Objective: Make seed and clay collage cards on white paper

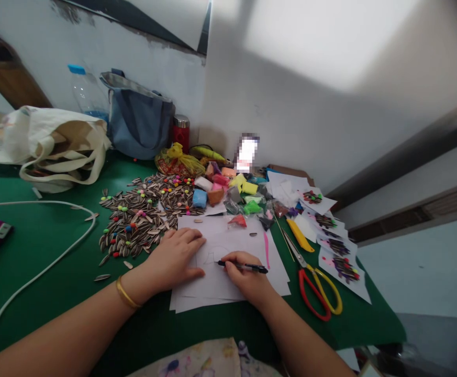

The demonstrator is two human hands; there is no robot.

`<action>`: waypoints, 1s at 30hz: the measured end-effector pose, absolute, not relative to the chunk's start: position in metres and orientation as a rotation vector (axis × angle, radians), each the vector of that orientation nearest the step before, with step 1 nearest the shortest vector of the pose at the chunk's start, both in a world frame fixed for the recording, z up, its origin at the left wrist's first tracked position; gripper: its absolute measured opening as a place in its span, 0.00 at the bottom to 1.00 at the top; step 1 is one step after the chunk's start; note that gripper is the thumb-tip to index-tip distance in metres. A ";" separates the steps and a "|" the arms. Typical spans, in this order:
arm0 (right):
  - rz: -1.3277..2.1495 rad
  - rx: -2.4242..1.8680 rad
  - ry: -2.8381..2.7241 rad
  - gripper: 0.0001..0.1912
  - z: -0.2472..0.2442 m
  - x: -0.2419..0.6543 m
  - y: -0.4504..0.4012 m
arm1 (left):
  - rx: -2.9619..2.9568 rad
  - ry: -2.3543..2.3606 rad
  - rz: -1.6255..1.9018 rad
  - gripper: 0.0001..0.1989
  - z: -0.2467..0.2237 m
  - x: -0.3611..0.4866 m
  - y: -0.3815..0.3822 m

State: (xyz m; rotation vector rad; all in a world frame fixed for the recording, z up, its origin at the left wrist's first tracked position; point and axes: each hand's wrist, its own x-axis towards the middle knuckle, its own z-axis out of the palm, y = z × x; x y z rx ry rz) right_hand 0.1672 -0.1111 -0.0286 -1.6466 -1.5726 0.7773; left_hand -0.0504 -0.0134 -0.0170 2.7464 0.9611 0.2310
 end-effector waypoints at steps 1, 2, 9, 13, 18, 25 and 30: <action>0.772 -1.645 -1.578 0.09 -0.028 0.167 -0.111 | 2.746 0.961 0.230 0.33 -0.017 -0.050 -0.013; 0.772 -1.643 -1.582 0.09 -0.027 0.167 -0.111 | 2.745 0.960 0.230 0.33 -0.017 -0.050 -0.013; 0.741 -1.660 -1.636 0.09 -0.027 0.166 -0.109 | 2.726 0.964 0.234 0.33 -0.017 -0.051 -0.013; 0.730 -1.692 -1.598 0.09 -0.029 0.167 -0.109 | 2.726 0.964 0.226 0.34 -0.018 -0.050 -0.012; 0.695 -1.761 -1.536 0.09 -0.032 0.173 -0.108 | 2.718 0.970 0.215 0.33 -0.016 -0.050 -0.012; 0.669 -1.837 -1.448 0.10 -0.033 0.182 -0.108 | 2.702 0.982 0.187 0.33 -0.015 -0.050 -0.012; 0.644 -1.839 -1.419 0.09 -0.032 0.187 -0.107 | 2.698 0.972 0.189 0.34 -0.016 -0.050 -0.011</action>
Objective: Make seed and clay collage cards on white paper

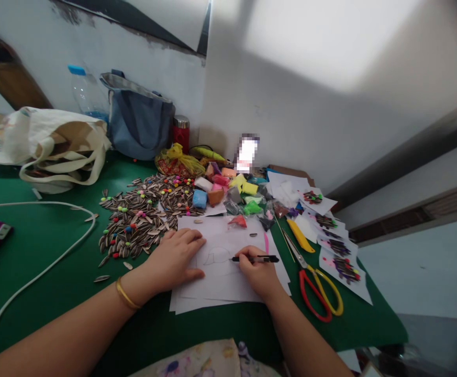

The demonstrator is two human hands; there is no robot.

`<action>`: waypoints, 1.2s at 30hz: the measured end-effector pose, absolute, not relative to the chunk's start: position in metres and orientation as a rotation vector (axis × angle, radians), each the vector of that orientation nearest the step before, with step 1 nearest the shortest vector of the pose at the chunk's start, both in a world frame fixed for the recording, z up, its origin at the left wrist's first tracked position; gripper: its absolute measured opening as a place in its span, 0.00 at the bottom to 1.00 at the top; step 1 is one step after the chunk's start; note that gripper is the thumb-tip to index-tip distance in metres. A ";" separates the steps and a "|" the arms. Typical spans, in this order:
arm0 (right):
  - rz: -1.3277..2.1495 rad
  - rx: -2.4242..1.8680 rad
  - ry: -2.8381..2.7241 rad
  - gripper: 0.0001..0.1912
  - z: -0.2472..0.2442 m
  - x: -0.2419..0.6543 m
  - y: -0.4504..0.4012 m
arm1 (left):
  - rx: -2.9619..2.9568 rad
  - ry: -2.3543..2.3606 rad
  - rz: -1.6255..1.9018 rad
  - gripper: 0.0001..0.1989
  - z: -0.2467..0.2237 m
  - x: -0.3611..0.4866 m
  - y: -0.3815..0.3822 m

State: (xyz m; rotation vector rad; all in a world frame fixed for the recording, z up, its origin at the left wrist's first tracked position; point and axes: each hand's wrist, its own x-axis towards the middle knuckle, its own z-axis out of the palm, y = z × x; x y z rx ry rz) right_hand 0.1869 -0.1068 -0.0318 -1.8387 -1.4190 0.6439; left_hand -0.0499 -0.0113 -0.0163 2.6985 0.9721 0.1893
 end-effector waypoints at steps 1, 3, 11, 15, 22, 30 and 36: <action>0.643 -1.835 -1.413 0.09 -0.032 0.187 -0.107 | 2.697 0.973 0.189 0.34 -0.016 -0.050 -0.011; 0.644 -1.828 -1.404 0.09 -0.032 0.188 -0.106 | 2.694 0.974 0.188 0.34 -0.016 -0.050 -0.011; 0.647 -1.802 -1.371 0.09 -0.032 0.191 -0.105 | 2.704 0.978 0.195 0.34 -0.016 -0.051 -0.012; 0.680 -1.727 -1.303 0.11 -0.029 0.189 -0.105 | 2.707 0.978 0.203 0.33 -0.017 -0.050 -0.012; 0.716 -1.584 -1.509 0.09 -0.026 0.172 -0.103 | 2.708 0.978 0.207 0.34 -0.015 -0.050 -0.013; 0.754 -1.560 -1.599 0.09 -0.026 0.164 -0.100 | 2.693 0.990 0.209 0.32 -0.015 -0.049 -0.013; 0.752 -1.538 -1.625 0.09 -0.027 0.164 -0.099 | 2.714 0.978 0.232 0.33 -0.015 -0.050 -0.014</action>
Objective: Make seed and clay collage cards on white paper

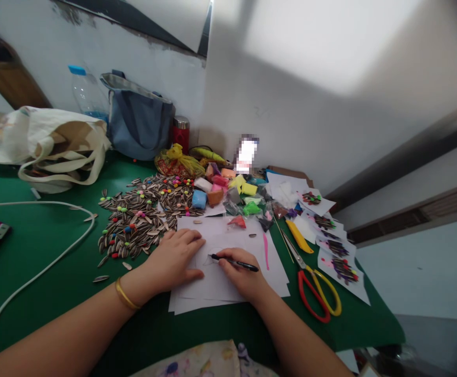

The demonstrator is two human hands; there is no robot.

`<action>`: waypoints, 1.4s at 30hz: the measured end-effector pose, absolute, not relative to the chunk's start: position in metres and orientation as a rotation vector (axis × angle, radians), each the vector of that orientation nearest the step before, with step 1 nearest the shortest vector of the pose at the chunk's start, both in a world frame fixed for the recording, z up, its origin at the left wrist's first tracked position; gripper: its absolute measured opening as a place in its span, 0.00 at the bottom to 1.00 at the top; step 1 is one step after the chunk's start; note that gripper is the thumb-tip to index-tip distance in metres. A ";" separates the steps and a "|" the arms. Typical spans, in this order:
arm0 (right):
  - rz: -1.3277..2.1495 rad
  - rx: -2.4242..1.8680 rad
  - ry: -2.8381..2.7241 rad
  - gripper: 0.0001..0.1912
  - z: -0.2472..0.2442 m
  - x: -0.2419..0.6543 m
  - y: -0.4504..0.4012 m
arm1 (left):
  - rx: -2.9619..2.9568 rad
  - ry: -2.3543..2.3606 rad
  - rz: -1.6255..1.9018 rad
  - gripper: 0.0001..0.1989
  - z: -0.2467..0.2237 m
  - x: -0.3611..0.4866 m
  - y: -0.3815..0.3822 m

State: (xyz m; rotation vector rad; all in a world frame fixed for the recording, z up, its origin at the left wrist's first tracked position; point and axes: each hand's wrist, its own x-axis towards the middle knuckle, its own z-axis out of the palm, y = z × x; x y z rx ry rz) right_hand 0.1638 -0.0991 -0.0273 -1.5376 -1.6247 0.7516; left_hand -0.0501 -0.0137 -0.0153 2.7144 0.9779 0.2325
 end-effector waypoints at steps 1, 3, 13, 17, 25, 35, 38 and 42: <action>0.747 -1.536 -1.624 0.09 -0.027 0.164 -0.099 | 2.714 0.979 0.233 0.33 -0.015 -0.050 -0.014; 0.729 -1.541 -1.615 0.09 -0.028 0.164 -0.100 | 2.711 0.980 0.229 0.33 -0.015 -0.050 -0.014; 0.672 -1.606 -1.300 0.12 -0.030 0.184 -0.099 | 2.702 0.976 0.220 0.33 -0.017 -0.050 -0.012; 0.737 -1.563 -1.310 0.12 -0.029 0.179 -0.100 | 2.701 0.980 0.225 0.33 -0.017 -0.051 -0.013; 0.697 -1.585 -1.584 0.09 -0.028 0.155 -0.102 | 2.713 0.980 0.220 0.33 -0.016 -0.050 -0.014; 0.627 -1.589 -1.651 0.09 -0.034 0.155 -0.100 | 2.727 0.986 0.216 0.33 -0.016 -0.049 -0.014; 0.635 -1.590 -1.651 0.08 -0.034 0.155 -0.100 | 2.734 0.978 0.225 0.33 -0.016 -0.050 -0.014; 0.621 -1.613 -1.653 0.08 -0.034 0.155 -0.100 | 2.730 0.978 0.233 0.33 -0.016 -0.050 -0.014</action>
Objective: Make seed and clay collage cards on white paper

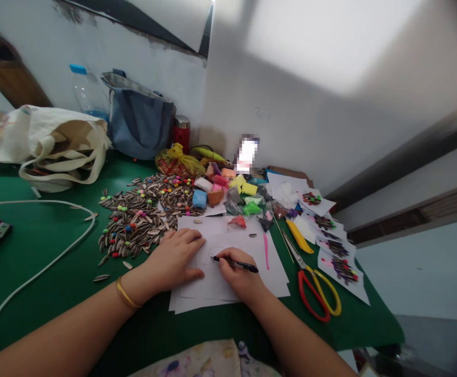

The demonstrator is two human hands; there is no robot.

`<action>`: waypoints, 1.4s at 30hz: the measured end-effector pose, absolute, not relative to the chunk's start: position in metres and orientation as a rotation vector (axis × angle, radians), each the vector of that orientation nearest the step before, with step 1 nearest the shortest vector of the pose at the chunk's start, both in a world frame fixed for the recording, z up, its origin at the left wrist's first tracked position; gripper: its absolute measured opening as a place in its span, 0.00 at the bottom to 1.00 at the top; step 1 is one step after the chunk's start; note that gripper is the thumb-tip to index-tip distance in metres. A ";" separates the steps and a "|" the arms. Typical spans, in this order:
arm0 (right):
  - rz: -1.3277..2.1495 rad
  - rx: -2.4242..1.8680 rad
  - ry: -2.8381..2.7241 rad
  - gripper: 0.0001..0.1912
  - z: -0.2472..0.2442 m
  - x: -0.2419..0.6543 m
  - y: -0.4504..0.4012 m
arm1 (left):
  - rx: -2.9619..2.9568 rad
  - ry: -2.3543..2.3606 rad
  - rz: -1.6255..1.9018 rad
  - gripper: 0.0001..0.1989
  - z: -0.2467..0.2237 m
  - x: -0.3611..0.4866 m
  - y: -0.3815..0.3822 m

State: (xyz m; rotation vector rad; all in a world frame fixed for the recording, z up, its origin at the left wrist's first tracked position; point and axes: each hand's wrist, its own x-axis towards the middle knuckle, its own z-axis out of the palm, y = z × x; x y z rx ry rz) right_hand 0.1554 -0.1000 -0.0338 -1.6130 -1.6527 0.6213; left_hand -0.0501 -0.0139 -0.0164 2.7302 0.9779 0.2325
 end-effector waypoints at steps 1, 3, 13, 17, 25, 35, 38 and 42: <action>0.621 -1.616 -1.653 0.09 -0.034 0.155 -0.100 | 2.730 0.977 0.235 0.33 -0.016 -0.050 -0.014; 0.633 -1.612 -1.652 0.09 -0.033 0.155 -0.100 | 2.730 0.974 0.235 0.33 -0.016 -0.050 -0.014; 0.651 -1.595 -1.615 0.09 -0.034 0.158 -0.100 | 2.736 0.981 0.215 0.33 -0.017 -0.050 -0.014; 0.682 -1.604 -1.550 0.08 -0.032 0.160 -0.101 | 2.730 0.983 0.218 0.33 -0.017 -0.049 -0.013; 0.654 -1.543 -1.657 0.09 -0.029 0.154 -0.106 | 2.732 0.972 0.240 0.33 -0.017 -0.050 -0.013; 0.635 -1.528 -1.745 0.09 -0.031 0.152 -0.105 | 2.723 0.979 0.236 0.34 -0.018 -0.051 -0.013; 0.639 -1.547 -1.757 0.09 -0.029 0.152 -0.105 | 2.717 0.982 0.224 0.34 -0.017 -0.050 -0.014; 0.635 -1.563 -1.761 0.09 -0.028 0.151 -0.105 | 2.716 0.977 0.221 0.33 -0.015 -0.050 -0.014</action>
